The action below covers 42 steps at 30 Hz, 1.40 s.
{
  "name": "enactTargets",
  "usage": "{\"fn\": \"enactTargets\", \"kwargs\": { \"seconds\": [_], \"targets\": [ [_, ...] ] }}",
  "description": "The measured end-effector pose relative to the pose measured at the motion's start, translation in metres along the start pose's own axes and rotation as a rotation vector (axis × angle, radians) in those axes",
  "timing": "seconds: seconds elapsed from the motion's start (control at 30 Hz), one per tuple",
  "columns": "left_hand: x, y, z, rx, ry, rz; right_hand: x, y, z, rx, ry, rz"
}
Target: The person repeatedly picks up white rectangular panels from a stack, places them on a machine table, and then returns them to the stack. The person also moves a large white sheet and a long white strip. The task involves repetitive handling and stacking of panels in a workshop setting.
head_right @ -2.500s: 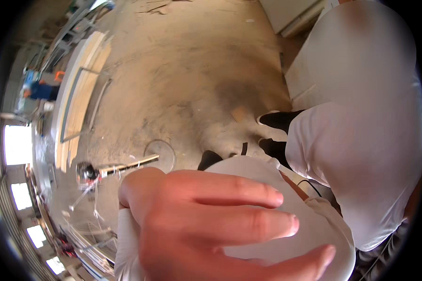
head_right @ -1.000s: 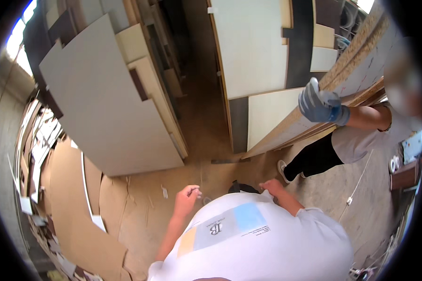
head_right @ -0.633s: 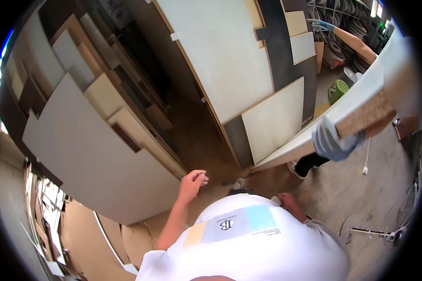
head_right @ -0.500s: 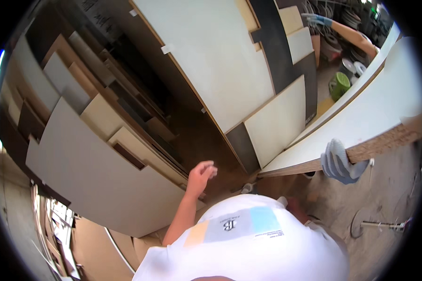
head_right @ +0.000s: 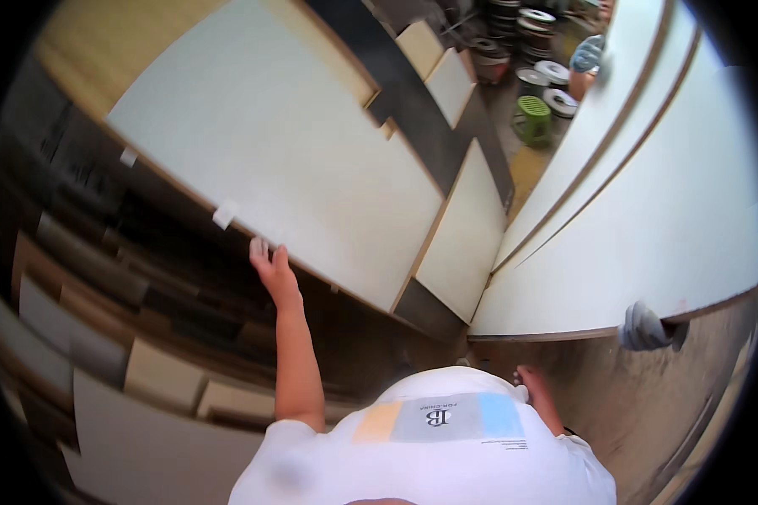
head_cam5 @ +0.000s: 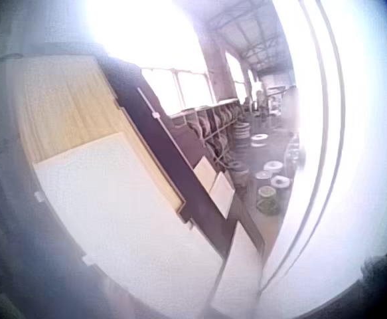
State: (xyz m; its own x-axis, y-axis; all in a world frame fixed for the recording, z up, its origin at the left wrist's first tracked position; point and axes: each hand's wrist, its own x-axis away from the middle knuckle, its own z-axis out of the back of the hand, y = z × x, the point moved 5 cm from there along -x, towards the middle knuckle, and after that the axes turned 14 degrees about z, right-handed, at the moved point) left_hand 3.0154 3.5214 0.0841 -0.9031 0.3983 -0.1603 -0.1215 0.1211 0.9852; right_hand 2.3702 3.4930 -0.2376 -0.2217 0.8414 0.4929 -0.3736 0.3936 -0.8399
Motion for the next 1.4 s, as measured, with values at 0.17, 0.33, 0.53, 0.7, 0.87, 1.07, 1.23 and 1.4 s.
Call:
{"fn": "enactTargets", "kwargs": {
  "seconds": [0.17,0.33,0.53,0.7,0.87,1.07,1.23,1.4],
  "targets": [
    [-0.019,-0.003,-0.027,-0.084,0.013,-0.048,0.053,0.101,-0.035,0.143,0.133,-0.051],
    [-0.020,-0.009,-0.009,0.063,-0.047,0.085,0.092,0.065,-0.102,0.130,0.098,-0.042],
    [-0.037,-0.009,-0.002,0.010,-0.114,0.108,0.090,0.006,-0.139,-0.060,0.181,-0.043],
    [-0.051,-0.014,0.000,-0.056,-0.066,0.072,0.068,-0.005,-0.136,-0.174,0.287,-0.162],
    [-0.057,0.000,-0.002,0.024,-0.066,0.041,0.065,0.003,-0.126,-0.204,0.304,-0.231],
    [-0.075,-0.017,0.008,0.065,-0.066,0.177,0.086,0.032,-0.118,-0.183,0.266,-0.257],
    [-0.078,-0.014,0.012,0.101,0.017,0.262,0.091,0.060,-0.114,-0.243,0.274,-0.269],
    [-0.098,-0.019,0.011,0.005,-0.008,0.308,0.087,0.068,-0.113,-0.209,0.253,-0.288]
  ]
}}
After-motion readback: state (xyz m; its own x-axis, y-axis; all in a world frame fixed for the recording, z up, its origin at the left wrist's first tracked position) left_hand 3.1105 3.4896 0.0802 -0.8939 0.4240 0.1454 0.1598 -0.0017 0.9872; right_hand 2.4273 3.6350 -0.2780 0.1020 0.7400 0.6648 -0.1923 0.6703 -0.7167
